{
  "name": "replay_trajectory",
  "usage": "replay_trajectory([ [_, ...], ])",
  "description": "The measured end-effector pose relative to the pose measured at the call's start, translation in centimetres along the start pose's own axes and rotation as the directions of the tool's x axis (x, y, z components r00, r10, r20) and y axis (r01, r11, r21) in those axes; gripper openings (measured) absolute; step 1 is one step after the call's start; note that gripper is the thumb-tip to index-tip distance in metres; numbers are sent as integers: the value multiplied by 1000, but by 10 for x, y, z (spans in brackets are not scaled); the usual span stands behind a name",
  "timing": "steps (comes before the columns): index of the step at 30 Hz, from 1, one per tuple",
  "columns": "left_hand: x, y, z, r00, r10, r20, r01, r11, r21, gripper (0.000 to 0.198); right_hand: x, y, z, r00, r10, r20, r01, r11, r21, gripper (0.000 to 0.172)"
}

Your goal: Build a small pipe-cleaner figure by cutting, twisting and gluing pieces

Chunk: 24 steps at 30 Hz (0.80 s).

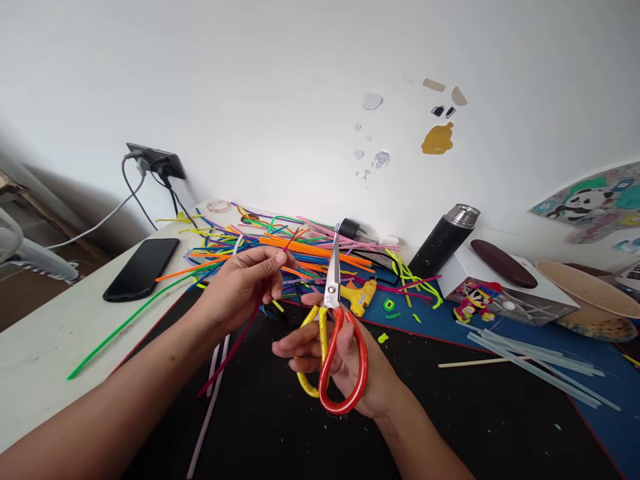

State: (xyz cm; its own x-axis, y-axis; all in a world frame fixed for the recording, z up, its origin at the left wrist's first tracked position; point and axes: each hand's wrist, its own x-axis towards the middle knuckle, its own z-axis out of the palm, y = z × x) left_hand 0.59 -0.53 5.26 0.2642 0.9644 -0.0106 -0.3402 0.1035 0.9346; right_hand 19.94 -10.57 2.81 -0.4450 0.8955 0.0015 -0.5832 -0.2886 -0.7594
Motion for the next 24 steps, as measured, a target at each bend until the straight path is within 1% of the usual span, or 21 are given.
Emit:
replay_trajectory([
  [7, -2, -4, -2, 1000, 19, 10, -20, 993, 118, 37, -3, 1, 1, 996, 72, 43, -71, 997, -37, 79],
  [10, -2, -5, -2, 999, 13, 32, -17, 989, 149, 38, 0, 5, -1, 996, 66, 62, -65, 998, -13, 91],
  [13, -2, -5, -2, 999, 13, 30, -19, 985, 174, 39, 2, 8, -5, 994, 103, 46, -99, 992, -75, 98],
  [16, 0, -4, -3, 999, 36, 25, -41, 970, 238, 40, 3, 10, -9, 992, 125, -1, -123, 977, -172, 99],
  [18, 0, -3, -3, 998, 52, 23, -57, 954, 294, 40, 3, 10, -10, 995, 85, -60, -99, 948, -302, 93],
  [20, 0, -1, -3, 997, 72, 20, -74, 931, 357, 40, 2, 11, -9, 990, 35, -137, -91, 899, -429, 83],
  [22, -2, 1, -1, 995, 99, 21, -98, 892, 441, 41, 2, 13, -8, 978, 11, -209, -112, 870, -481, 78],
  [24, -4, 3, 0, 990, 139, 36, -136, 833, 537, 41, 3, 15, -7, 968, 9, -251, -135, 862, -489, 78],
])
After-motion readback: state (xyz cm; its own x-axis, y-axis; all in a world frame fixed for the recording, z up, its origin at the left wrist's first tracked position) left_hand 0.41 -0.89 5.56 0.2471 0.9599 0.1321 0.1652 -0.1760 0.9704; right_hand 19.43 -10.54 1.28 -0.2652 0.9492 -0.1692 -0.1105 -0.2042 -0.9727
